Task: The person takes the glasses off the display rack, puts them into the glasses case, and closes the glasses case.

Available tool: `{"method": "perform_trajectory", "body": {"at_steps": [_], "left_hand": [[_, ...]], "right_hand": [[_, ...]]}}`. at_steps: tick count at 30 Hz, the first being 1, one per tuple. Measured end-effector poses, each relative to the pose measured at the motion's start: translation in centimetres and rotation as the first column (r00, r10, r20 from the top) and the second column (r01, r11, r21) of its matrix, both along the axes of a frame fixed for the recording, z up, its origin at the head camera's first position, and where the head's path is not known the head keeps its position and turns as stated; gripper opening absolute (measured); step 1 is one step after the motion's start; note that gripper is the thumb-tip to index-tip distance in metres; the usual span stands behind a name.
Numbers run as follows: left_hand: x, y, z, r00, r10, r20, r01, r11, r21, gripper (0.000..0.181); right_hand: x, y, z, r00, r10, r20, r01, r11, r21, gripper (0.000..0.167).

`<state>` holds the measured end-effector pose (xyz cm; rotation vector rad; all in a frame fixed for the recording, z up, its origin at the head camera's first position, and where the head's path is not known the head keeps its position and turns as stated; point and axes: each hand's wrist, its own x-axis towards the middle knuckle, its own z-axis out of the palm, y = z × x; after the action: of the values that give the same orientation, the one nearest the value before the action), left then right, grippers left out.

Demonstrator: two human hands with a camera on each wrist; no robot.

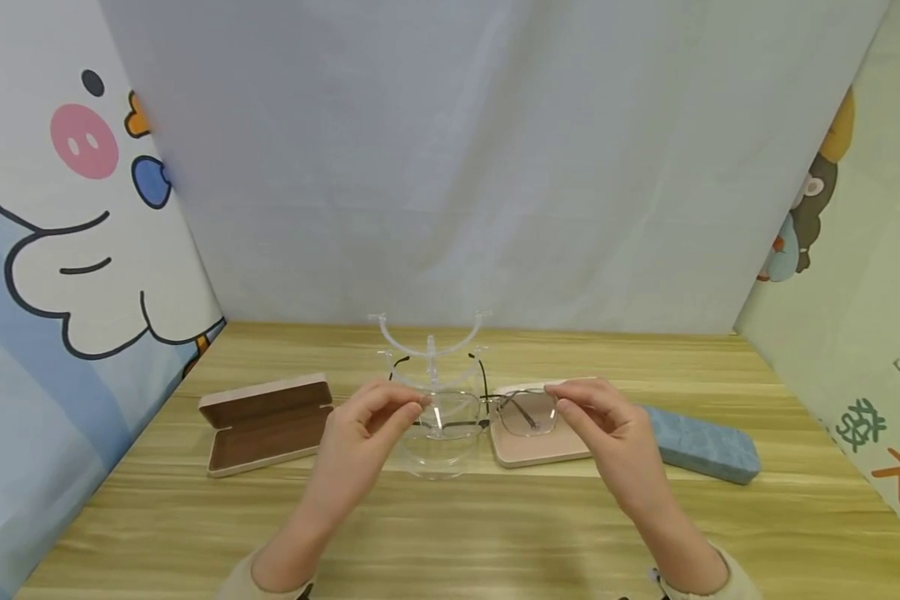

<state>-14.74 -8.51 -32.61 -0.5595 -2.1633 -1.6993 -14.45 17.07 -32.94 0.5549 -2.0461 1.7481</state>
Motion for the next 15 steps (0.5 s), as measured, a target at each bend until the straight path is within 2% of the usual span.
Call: {"method": "perform_trajectory", "body": {"at_steps": [6, 9, 15], "left_hand": [[-0.4, 0.4, -0.7, 0.992, -0.074, 0.103, 0.07, 0.997, 0.044, 0.01], [-0.6, 0.7, -1.1, 0.985, -0.094, 0.142, 0.086, 0.994, 0.065, 0.01], [-0.9, 1.5, -1.9, 0.976, -0.063, 0.207, 0.06, 0.998, 0.021, 0.01]], "right_hand": [[0.1, 0.2, -0.2, 0.999, 0.036, -0.007, -0.037, 0.998, -0.05, 0.02], [0.1, 0.4, -0.2, 0.999, 0.046, 0.006, -0.045, 0.996, -0.074, 0.02], [0.0, 0.9, -0.5, 0.994, 0.008, 0.112, 0.001, 0.996, -0.086, 0.023]]}}
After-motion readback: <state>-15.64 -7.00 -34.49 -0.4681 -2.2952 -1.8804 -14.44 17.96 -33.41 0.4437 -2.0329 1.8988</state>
